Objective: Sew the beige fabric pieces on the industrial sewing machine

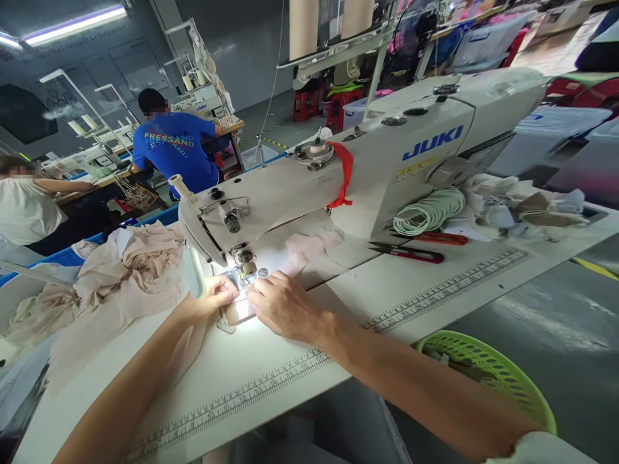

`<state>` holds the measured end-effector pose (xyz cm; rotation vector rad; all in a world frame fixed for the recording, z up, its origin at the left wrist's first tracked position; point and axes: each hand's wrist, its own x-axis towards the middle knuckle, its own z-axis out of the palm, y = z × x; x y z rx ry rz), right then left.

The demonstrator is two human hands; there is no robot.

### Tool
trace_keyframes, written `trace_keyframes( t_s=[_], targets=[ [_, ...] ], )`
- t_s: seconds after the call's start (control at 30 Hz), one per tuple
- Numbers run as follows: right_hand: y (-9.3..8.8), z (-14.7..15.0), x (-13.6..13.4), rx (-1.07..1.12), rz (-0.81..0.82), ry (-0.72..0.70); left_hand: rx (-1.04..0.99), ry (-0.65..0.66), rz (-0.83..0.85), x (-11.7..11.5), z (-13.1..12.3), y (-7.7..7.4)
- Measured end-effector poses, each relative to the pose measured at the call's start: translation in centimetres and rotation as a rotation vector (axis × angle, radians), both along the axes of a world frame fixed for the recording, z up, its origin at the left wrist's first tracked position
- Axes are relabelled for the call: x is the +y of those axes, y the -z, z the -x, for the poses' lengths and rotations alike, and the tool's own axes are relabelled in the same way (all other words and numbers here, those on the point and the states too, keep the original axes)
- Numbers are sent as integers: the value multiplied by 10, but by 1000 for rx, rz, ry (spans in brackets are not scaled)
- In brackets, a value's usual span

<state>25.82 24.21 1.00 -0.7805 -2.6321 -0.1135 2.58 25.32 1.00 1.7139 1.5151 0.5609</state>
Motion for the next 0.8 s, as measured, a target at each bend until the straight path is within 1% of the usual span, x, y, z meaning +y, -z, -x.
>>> trace_keyframes(
  t_s=[0.13,0.27,0.4,0.47,0.53,0.6,0.67,0.7,0.8],
  targets=[
    [-3,2,-2,-3,26,17,-10,-4,7,1,0,2],
    [-1,4,-3,-4,8,34,18,-7,-4,1,-1,2],
    [2,7,-3,-5,-37,31,39,-14,-1,-1,-4,-2],
    [3,8,-3,-15,-55,30,91,-24,-34,-6,-7,-7],
    [3,9,-3,-27,-67,26,200,-34,-187,-14,-10,-12],
    [4,10,-2,-38,-67,27,329,16,-413,-25,-15,-17],
    [5,10,-2,-52,-59,26,426,154,-596,-36,-19,-18],
    [5,10,-1,-60,-58,23,459,234,-653,-42,-20,-17],
    [4,9,-2,-61,-70,25,515,367,-771,-55,-23,-6]
  ],
)
